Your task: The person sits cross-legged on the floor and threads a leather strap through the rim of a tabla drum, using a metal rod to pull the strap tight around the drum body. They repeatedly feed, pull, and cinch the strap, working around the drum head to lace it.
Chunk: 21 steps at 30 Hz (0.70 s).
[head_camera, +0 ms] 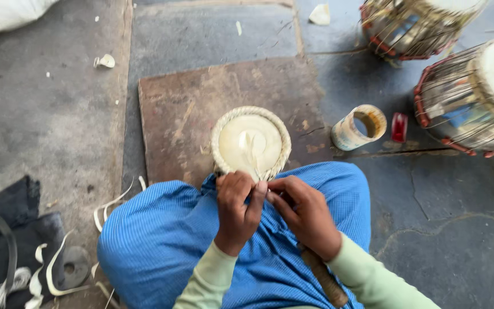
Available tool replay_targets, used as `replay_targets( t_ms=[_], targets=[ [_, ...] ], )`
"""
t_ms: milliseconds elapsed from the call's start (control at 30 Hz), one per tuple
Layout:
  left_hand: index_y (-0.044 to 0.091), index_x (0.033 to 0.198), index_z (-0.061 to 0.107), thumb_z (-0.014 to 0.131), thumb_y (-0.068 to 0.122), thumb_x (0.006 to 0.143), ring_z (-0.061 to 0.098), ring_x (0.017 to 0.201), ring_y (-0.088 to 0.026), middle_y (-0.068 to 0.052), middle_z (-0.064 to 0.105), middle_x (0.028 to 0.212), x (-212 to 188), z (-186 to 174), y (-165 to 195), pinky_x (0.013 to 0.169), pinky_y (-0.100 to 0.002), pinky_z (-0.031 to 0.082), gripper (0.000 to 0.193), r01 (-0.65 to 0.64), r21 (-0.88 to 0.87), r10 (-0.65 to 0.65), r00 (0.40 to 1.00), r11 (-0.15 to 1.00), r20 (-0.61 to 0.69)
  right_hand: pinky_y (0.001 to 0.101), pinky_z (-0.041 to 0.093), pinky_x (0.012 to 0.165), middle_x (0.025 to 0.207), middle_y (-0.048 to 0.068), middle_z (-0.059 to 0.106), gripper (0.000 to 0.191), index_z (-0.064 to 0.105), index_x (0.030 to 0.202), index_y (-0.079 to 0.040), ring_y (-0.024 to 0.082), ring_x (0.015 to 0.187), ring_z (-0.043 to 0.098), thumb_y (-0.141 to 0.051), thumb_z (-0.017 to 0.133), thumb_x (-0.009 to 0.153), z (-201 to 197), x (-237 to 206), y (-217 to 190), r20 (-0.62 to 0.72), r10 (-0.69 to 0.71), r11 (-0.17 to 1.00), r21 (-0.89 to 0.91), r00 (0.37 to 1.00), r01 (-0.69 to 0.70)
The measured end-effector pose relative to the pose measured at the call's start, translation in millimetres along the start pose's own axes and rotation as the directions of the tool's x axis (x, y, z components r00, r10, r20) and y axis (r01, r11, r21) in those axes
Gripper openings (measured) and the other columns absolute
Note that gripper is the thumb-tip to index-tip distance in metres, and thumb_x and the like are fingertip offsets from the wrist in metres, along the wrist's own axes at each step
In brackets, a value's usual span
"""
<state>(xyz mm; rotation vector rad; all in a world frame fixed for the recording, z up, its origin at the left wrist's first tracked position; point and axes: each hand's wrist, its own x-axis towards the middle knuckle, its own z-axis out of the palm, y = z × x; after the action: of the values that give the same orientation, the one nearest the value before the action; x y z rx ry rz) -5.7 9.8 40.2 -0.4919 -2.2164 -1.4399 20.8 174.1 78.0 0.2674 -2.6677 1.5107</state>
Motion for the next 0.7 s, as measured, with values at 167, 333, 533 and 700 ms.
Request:
replay_targets(
  t_ms=[167,333,533,700],
  targets=[
    [0.004,0.082,0.068,0.074,0.012,0.090,0.061,0.064,-0.020,-0.007,0.059,0.075,3.6,-10.5,13.9,0.060,-0.034,0.048,0.013,0.264,-0.223,-0.227,0.957,0.938,0.178,0.0327,0.050,0.054,0.068,0.008,0.064,0.011,0.069,0.092,-0.005,0.017,0.058,0.060,-0.015,0.071,0.091,-11.0,7.6,12.2,0.111,0.156,0.984,0.069,0.982,-0.164],
    [0.002,0.088,0.072,0.077,0.010,0.086,0.067,0.067,-0.018,-0.007,0.069,0.081,4.3,-12.1,17.3,0.060,-0.031,0.052,0.010,0.320,-0.270,-0.239,0.926,0.908,0.293,0.0341,0.048,0.054,0.069,0.007,0.061,0.011,0.062,0.093,-0.003,0.019,0.059,0.059,-0.014,0.066,0.093,-14.9,-0.9,24.2,0.141,0.076,0.988,0.120,0.987,-0.093],
    [0.002,0.079,0.066,0.077,0.014,0.088,0.061,0.074,-0.029,-0.011,0.062,0.079,-2.6,-6.2,3.6,0.068,-0.041,0.048,0.018,0.208,0.074,-0.212,0.975,0.975,0.063,0.0355,0.055,0.073,0.093,0.010,0.065,0.020,0.065,0.107,-0.006,0.020,0.083,0.065,-0.024,0.069,0.100,-23.8,-25.0,-0.3,0.108,0.047,0.999,0.009,0.993,-0.049],
    [0.002,0.084,0.065,0.074,0.013,0.090,0.058,0.084,-0.034,-0.014,0.061,0.088,-0.6,-21.6,-32.2,0.075,-0.044,0.047,0.015,0.113,0.138,-0.107,0.993,0.984,-0.046,0.0371,0.056,0.088,0.122,0.009,0.064,0.085,0.031,0.159,-0.014,0.023,0.098,0.069,-0.029,0.078,0.090,-38.6,-85.3,0.5,0.418,0.262,0.961,-0.029,0.870,-0.275]
  ],
)
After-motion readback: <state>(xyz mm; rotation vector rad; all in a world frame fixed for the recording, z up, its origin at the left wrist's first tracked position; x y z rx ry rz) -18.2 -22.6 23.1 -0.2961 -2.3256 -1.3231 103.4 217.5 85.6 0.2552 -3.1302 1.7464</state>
